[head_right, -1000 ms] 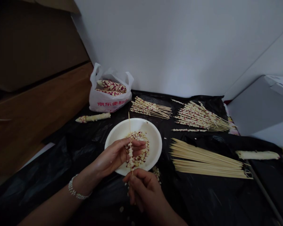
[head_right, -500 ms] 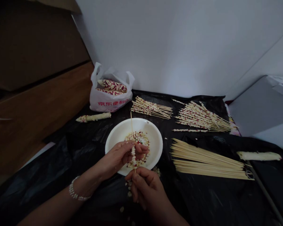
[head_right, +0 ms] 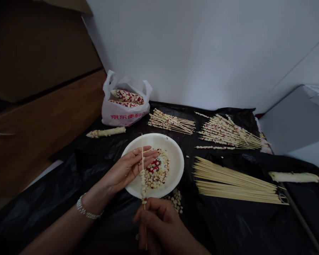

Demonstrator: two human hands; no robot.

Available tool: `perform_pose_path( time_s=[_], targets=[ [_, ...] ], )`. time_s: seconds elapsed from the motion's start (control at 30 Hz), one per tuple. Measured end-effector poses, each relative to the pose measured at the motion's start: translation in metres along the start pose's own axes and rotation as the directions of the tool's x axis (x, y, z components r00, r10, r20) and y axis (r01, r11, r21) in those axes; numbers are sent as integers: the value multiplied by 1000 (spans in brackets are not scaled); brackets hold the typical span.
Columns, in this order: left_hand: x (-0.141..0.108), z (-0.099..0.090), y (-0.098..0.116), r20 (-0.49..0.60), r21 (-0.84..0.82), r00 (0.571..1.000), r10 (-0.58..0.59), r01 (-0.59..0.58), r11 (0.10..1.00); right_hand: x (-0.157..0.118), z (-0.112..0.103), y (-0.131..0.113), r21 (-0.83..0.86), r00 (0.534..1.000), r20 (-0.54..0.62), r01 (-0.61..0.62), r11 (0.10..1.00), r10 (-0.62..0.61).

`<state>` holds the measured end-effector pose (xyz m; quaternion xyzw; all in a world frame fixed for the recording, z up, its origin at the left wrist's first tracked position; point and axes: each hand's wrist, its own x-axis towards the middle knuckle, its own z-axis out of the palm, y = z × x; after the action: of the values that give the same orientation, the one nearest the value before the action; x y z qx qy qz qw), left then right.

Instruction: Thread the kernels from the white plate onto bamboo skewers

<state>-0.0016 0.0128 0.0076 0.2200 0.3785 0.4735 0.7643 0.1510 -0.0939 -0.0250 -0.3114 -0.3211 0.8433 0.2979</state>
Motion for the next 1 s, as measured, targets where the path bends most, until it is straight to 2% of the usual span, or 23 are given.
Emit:
perform_pose_path(
  time_s=[0.3,0.37,0.5,0.57,0.73,0.87,1.0],
  targets=[
    [-1,-2,1,12,260,989,148,-146,955,-4,-3,9,30,995,95,-5,1000,2],
    [-1,-3,4,9,217,988,152,-150,964,-3,-2,10,44,996,89,-27,999,23],
    [0,-7,12,2,26,999,43,-43,999,-1,0,8,29,995,79,-70,997,68],
    [2,-9,14,8,-18,1000,23,-23,1000,-1,1,7,42,994,85,-72,997,68],
    [5,-11,16,-34,-21,996,77,-78,997,-3,-1,6,-31,985,97,-142,989,144],
    [9,-12,18,-126,-68,985,119,-128,989,-4,0,6,-75,982,133,-125,989,134],
    [11,-14,20,-173,-122,974,146,-169,978,-3,4,4,-85,981,138,-125,988,136]
  ],
)
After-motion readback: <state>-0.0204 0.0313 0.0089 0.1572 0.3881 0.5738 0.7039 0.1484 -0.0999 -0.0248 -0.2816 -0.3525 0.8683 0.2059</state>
